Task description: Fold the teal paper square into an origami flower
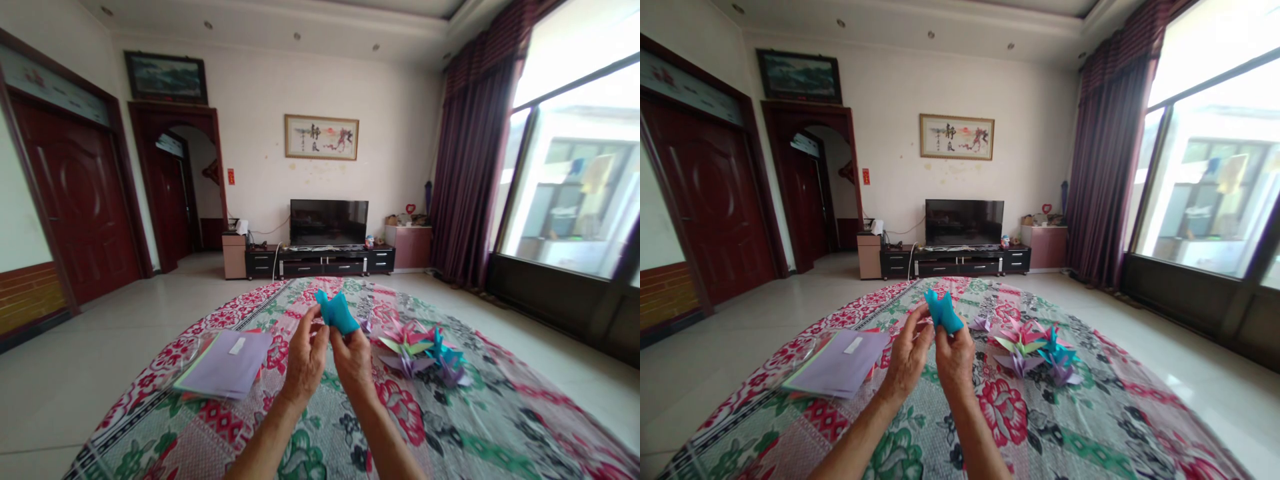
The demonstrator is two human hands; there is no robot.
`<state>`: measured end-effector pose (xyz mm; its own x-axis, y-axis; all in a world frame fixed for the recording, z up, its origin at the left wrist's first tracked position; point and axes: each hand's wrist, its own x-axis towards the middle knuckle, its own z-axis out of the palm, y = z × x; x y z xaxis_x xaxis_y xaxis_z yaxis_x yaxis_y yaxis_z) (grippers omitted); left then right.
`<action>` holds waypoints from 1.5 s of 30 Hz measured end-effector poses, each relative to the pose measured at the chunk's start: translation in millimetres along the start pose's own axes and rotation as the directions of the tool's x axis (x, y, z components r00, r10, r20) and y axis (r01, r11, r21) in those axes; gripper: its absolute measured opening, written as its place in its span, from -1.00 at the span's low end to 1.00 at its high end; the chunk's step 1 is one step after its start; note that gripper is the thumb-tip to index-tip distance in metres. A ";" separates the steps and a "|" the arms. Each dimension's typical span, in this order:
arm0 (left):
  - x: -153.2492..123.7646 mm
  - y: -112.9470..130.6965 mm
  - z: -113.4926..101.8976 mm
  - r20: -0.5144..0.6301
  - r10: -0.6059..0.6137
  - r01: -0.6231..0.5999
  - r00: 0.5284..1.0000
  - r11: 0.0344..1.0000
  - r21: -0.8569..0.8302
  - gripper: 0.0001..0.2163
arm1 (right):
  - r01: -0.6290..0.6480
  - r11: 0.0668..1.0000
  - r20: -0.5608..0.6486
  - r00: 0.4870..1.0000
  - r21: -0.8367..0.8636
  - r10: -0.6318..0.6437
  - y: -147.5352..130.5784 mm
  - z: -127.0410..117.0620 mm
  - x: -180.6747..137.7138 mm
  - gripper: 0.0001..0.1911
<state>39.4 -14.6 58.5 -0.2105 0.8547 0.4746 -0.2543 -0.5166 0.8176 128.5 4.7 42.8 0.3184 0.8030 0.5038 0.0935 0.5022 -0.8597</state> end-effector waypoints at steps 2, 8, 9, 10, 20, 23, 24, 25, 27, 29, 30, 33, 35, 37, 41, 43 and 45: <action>2.7 -5.9 -2.5 -0.075 -0.012 0.014 0.997 1.000 0.016 -0.55 | -0.051 0.997 -0.003 0.999 0.050 0.051 3.9 3.6 -1.3 -0.73; 11.9 -9.0 -7.4 -0.100 -0.076 0.081 0.992 0.995 0.049 -0.43 | -0.089 0.971 0.032 0.996 0.223 0.084 14.9 9.5 -2.1 -0.75; 12.8 -7.5 -8.4 -0.082 -0.079 0.084 0.993 0.995 0.060 -0.45 | -0.101 0.966 0.039 0.995 0.238 0.095 14.8 9.4 -1.8 -0.75; 13.5 -5.9 -9.6 -0.059 -0.077 0.081 0.995 0.994 0.077 -0.48 | -0.114 0.961 0.048 0.993 0.250 0.106 14.2 9.0 -1.4 -0.76; 12.0 1.8 -17.2 0.098 -0.074 0.055 0.992 0.981 0.183 -0.62 | -0.123 0.958 0.078 0.991 0.259 0.106 16.0 2.8 4.2 -0.80; 11.8 2.3 -17.4 0.115 -0.052 0.027 0.992 0.978 0.208 -0.70 | -0.058 0.976 0.072 0.996 0.211 0.044 18.0 1.5 4.9 -0.82; 12.0 1.9 -17.5 0.116 -0.041 0.016 0.992 0.977 0.213 -0.71 | -0.035 0.980 0.075 0.997 0.196 0.020 17.6 1.1 4.9 -0.84; 12.3 1.4 -17.4 0.114 -0.031 0.006 0.993 0.977 0.215 -0.70 | -0.014 0.983 0.082 0.997 0.183 -0.001 16.5 0.7 4.8 -0.85; 13.0 -0.3 -17.1 0.096 -0.012 -0.008 0.995 0.978 0.207 -0.66 | 0.014 0.987 0.103 0.994 0.163 -0.031 12.4 -0.6 4.2 -0.87; 13.7 -1.8 -16.4 0.079 0.003 -0.017 0.997 0.982 0.189 -0.62 | 0.037 0.988 0.126 0.990 0.147 -0.056 6.9 -2.5 3.3 -0.88; 13.9 -2.4 -16.0 0.075 0.007 -0.021 0.997 0.983 0.182 -0.62 | 0.049 0.989 0.141 0.988 0.140 -0.069 4.3 -3.7 2.8 -0.88; 14.0 -2.9 -15.1 0.081 0.016 -0.030 0.997 0.984 0.174 -0.67 | 0.112 0.986 0.189 0.973 0.125 -0.134 -1.1 -6.5 1.2 -0.85; 13.6 -2.1 -14.3 0.083 0.027 -0.041 0.996 0.986 0.164 -0.67 | 0.198 0.976 0.199 0.957 0.088 -0.212 -2.4 -7.2 0.3 -0.82; 12.6 -0.6 -13.0 0.069 0.026 -0.035 0.997 0.990 0.136 -0.62 | 0.318 0.948 0.168 0.933 0.024 -0.317 -2.3 -6.8 -0.4 -0.81; 9.6 -0.5 -8.0 -0.012 -0.032 0.033 0.999 0.999 0.024 -0.51 | 0.500 0.864 0.098 0.865 -0.063 -0.493 0.0 -5.1 -1.7 -0.77; 8.6 -4.1 -5.6 -0.033 -0.055 0.054 0.998 0.998 -0.037 -0.57 | 0.531 0.843 0.097 0.847 -0.088 -0.523 1.5 -5.2 -3.0 -0.72; 9.0 -9.2 -4.6 -0.065 -0.096 0.089 0.993 0.990 -0.106 -0.64 | 0.536 0.838 0.120 0.843 -0.104 -0.525 2.6 -6.5 -4.8 -0.67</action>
<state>35.5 -2.5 53.8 -0.2457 0.8951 0.3719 -0.3710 -0.4413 0.8170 133.3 0.1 37.5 0.1059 0.4518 0.8858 0.3472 0.8180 -0.4587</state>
